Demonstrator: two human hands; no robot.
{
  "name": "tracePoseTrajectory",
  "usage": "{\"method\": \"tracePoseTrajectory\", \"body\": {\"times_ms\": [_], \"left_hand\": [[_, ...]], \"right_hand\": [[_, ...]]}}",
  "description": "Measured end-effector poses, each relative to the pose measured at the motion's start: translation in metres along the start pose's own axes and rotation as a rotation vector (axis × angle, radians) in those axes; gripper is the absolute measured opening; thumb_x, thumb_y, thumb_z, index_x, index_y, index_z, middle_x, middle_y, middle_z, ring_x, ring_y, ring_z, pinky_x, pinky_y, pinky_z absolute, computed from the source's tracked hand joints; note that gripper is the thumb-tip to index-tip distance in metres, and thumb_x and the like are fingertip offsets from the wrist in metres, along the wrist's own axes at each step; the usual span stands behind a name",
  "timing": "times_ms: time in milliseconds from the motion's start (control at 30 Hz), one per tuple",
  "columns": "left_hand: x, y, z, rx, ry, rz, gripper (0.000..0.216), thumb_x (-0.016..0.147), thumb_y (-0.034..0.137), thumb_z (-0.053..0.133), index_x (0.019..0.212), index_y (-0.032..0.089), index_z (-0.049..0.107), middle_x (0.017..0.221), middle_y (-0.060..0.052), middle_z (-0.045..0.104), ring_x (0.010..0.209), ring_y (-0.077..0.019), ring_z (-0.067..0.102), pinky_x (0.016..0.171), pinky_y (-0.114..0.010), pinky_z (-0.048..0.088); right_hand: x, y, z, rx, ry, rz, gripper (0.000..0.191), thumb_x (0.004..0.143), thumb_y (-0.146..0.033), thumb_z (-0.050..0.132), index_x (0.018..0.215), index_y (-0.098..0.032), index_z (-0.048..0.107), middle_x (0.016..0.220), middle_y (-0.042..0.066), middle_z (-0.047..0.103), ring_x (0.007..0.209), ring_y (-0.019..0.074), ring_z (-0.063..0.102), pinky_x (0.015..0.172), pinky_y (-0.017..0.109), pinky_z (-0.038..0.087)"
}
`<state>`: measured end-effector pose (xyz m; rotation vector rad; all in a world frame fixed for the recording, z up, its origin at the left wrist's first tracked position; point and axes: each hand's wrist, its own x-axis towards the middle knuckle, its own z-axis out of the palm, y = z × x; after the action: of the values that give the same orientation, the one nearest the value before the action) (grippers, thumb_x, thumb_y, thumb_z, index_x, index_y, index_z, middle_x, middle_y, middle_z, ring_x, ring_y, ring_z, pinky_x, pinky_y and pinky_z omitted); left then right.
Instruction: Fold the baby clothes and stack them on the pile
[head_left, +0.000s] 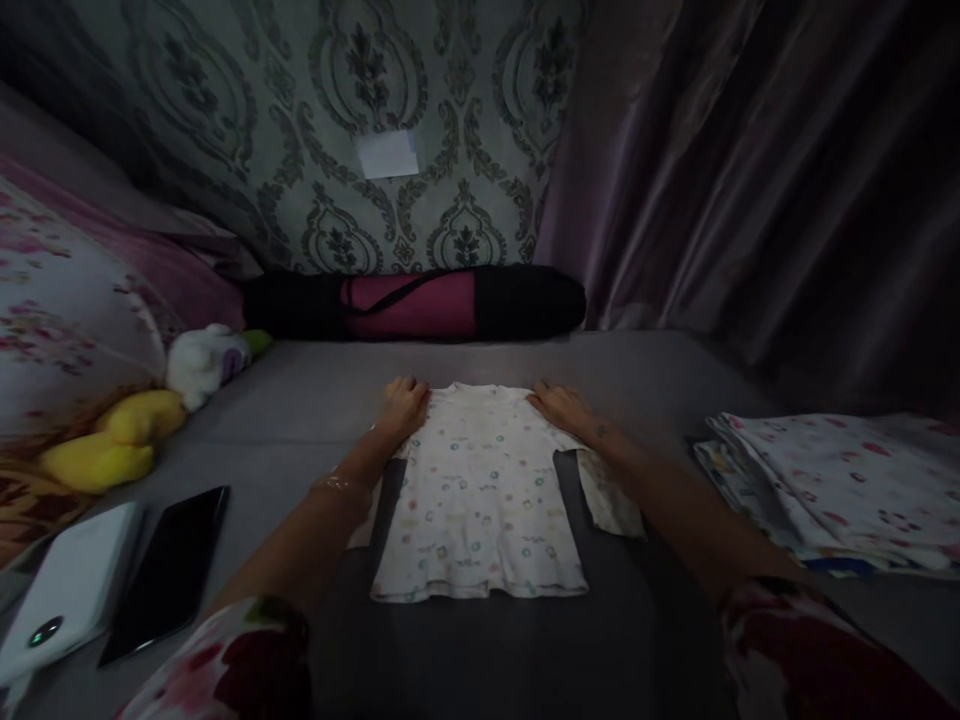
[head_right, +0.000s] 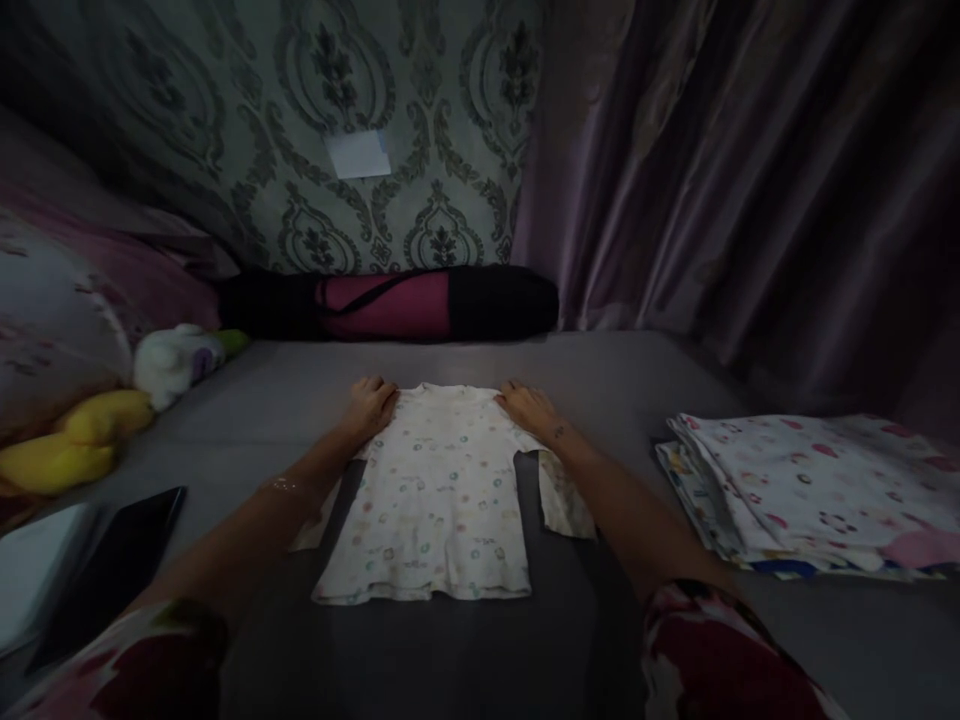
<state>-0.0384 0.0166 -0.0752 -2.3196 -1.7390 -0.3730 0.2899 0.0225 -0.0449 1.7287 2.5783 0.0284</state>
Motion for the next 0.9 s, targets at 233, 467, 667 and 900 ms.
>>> {"method": "tracePoseTrajectory", "body": {"times_ms": [233,467,667,900], "left_hand": [[0.036,-0.003,0.005,-0.049,-0.082,-0.144,0.037,0.096,0.031,0.034,0.106,0.015,0.066,0.105,-0.016,0.063,0.102,-0.0273,0.055,0.091,-0.038,0.038],[0.052,0.004,0.004,-0.223,-0.292,-0.352,0.031,0.092,0.035,0.043,0.108,0.018,0.063,0.103,-0.012,0.07,0.099,-0.0236,0.062,0.087,-0.033,0.042],[0.055,0.028,0.006,-0.196,-0.254,-0.383,0.047,0.091,0.053,0.044,0.113,0.015,0.061,0.115,-0.018,0.067,0.113,-0.0326,0.059,0.097,-0.047,0.037],[0.049,0.05,0.01,-0.03,-0.159,-0.474,0.043,0.096,0.037,0.034,0.118,0.007,0.056,0.124,-0.026,0.057,0.119,-0.0364,0.051,0.095,-0.048,0.036]], "right_hand": [[0.035,0.008,0.004,0.091,-0.006,0.088,0.038,0.102,-0.039,0.032,0.12,-0.016,0.056,0.122,0.015,0.062,0.106,0.0255,0.063,0.087,0.032,0.044],[0.051,-0.001,0.002,0.213,0.03,0.082,0.032,0.096,-0.032,0.047,0.119,-0.014,0.061,0.124,0.014,0.061,0.114,0.0237,0.056,0.094,0.029,0.039],[0.06,-0.041,0.012,0.253,0.15,0.124,0.037,0.097,-0.039,0.045,0.123,-0.016,0.058,0.127,0.015,0.056,0.12,0.0275,0.047,0.102,0.038,0.033],[0.06,-0.052,0.022,0.302,0.203,0.209,0.04,0.099,-0.041,0.04,0.123,-0.015,0.058,0.128,0.016,0.056,0.119,0.0292,0.047,0.102,0.041,0.034]]}}
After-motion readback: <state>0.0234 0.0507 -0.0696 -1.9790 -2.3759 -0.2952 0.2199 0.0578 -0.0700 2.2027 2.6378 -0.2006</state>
